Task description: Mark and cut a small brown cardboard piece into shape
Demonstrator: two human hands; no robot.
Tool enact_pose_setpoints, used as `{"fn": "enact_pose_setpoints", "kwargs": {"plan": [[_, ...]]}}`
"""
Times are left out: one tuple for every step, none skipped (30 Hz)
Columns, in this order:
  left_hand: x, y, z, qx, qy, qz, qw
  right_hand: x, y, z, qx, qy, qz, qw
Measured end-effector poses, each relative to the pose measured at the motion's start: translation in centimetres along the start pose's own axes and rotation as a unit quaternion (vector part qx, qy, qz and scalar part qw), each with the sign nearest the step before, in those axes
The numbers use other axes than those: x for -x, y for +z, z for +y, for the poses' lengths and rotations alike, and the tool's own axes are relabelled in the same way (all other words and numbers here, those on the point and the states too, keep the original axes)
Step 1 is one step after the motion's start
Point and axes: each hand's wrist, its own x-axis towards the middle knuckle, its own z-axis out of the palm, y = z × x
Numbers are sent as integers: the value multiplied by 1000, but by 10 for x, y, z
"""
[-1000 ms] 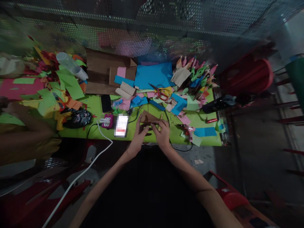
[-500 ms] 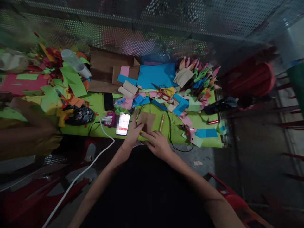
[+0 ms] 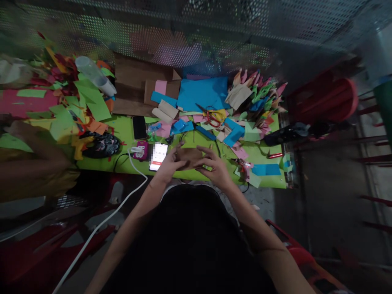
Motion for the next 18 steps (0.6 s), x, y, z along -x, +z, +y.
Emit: {"fn": "enact_pose_setpoints", "kwargs": {"plan": [[0, 1, -2, 26, -8, 10, 1000, 0, 2, -1, 18, -4, 17, 1000], [0, 2, -5, 55, -20, 19, 998, 1, 3, -2, 38, -9, 33, 999], [0, 3, -8, 81, -35, 32, 996, 1, 4, -3, 61, -13, 45, 997], [0, 4, -11, 102, -48, 42, 993, 1, 5, -5, 82, -16, 54, 995], [0, 5, -14, 117, -58, 46, 990, 1, 6, -6, 100, -18, 59, 993], [0, 6, -16, 127, -65, 48, 989, 1, 7, -6, 113, -19, 61, 992], [1, 7, -18, 133, -68, 49, 988, 1, 8, -7, 122, -20, 59, 991], [1, 8, -19, 134, -67, 50, 987, 2, 9, -7, 124, -22, 53, 991], [1, 9, -19, 131, -65, 50, 988, 2, 10, -7, 121, -24, 47, 991], [1, 10, -19, 127, -62, 50, 989, 2, 10, -6, 112, -28, 44, 992], [1, 10, -19, 120, -58, 50, 990, 2, 10, -5, 98, -31, 42, 994], [1, 10, -19, 113, -55, 46, 991, 2, 9, -3, 81, -33, 42, 995], [0, 9, -18, 107, -52, 42, 992, 1, 8, -1, 63, -34, 42, 997], [0, 9, -18, 102, -50, 36, 993, 0, 7, 1, 47, -34, 41, 997], [0, 8, -17, 97, -48, 31, 994, -1, 6, 3, 34, -30, 38, 998], [0, 7, -17, 91, -47, 26, 994, -3, 4, 5, 24, -25, 34, 999], [0, 6, -17, 84, -47, 23, 995, -4, 4, 7, 17, -18, 31, 999], [0, 6, -17, 76, -47, 20, 996, -6, 3, 8, 12, -10, 32, 999]]}}
